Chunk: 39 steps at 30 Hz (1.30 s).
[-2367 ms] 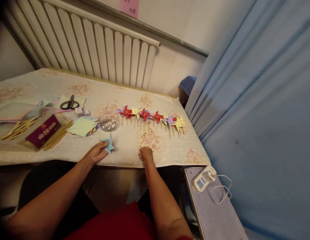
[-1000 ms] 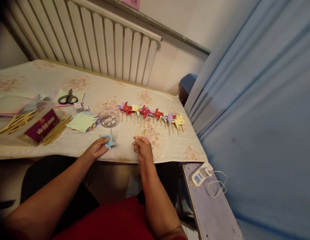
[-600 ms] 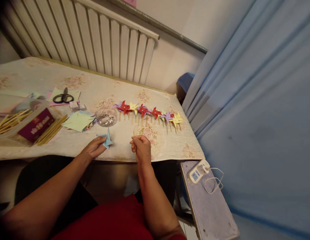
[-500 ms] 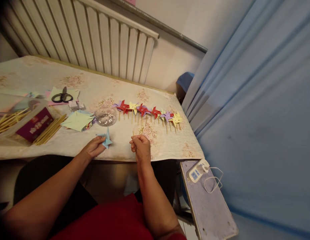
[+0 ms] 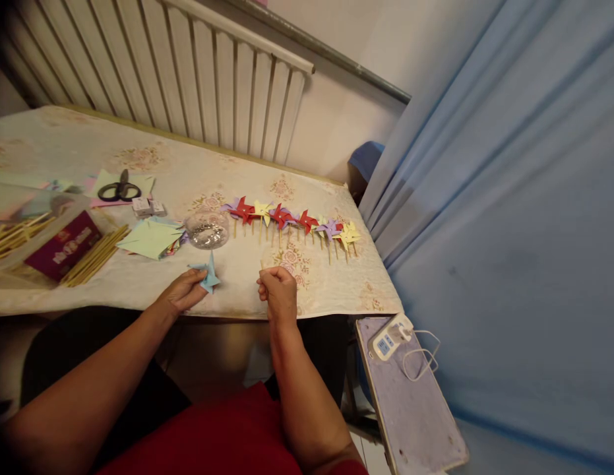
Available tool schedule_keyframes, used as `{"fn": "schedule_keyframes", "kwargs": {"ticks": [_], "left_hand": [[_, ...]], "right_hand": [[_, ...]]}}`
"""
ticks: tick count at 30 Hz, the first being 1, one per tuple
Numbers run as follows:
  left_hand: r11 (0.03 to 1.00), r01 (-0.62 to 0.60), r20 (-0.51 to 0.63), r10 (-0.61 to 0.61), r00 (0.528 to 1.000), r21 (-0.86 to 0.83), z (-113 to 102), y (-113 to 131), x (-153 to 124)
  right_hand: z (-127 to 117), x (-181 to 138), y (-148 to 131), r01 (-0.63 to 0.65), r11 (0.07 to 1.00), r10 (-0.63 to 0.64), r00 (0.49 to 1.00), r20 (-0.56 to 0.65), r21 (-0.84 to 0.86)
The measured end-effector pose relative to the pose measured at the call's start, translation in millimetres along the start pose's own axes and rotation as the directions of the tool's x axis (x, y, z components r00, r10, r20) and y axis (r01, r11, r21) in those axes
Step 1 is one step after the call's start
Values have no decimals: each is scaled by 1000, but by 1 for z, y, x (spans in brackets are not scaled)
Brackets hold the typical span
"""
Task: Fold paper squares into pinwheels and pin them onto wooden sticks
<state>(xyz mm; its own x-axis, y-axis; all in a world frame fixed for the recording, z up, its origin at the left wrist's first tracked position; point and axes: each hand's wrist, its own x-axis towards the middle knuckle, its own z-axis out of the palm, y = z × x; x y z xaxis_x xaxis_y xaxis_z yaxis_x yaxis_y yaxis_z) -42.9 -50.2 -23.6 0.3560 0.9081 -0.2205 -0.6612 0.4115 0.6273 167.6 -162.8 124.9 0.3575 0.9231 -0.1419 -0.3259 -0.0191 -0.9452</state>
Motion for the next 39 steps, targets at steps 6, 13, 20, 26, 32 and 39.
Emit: {"fn": "schedule_keyframes", "kwargs": {"ticks": [6, 13, 20, 26, 32, 39], "left_hand": [[1000, 7, 0, -7, 1000, 0, 1, 1, -1], [1000, 9, -4, -9, 1000, 11, 1, 1, 0], [1000, 4, -14, -3, 1000, 15, 5, 2, -2], [1000, 5, -9, -5, 1000, 6, 5, 2, -3], [1000, 6, -19, -6, 1000, 2, 2, 1, -1], [1000, 2, -21, -2, 1000, 1, 1, 1, 0]], "right_hand": [[0, 0, 0, 8, 1000, -8, 1000, -19, -18], [-1, -1, 0, 34, 999, -34, 999, -24, -12], [-4, 1, 2, 34, 999, -34, 999, -21, 5], [-4, 2, 3, 32, 999, -31, 999, -32, 11], [-5, 4, 5, 26, 1000, -26, 999, -33, 10], [-5, 2, 4, 32, 999, -33, 999, -17, -17]]}}
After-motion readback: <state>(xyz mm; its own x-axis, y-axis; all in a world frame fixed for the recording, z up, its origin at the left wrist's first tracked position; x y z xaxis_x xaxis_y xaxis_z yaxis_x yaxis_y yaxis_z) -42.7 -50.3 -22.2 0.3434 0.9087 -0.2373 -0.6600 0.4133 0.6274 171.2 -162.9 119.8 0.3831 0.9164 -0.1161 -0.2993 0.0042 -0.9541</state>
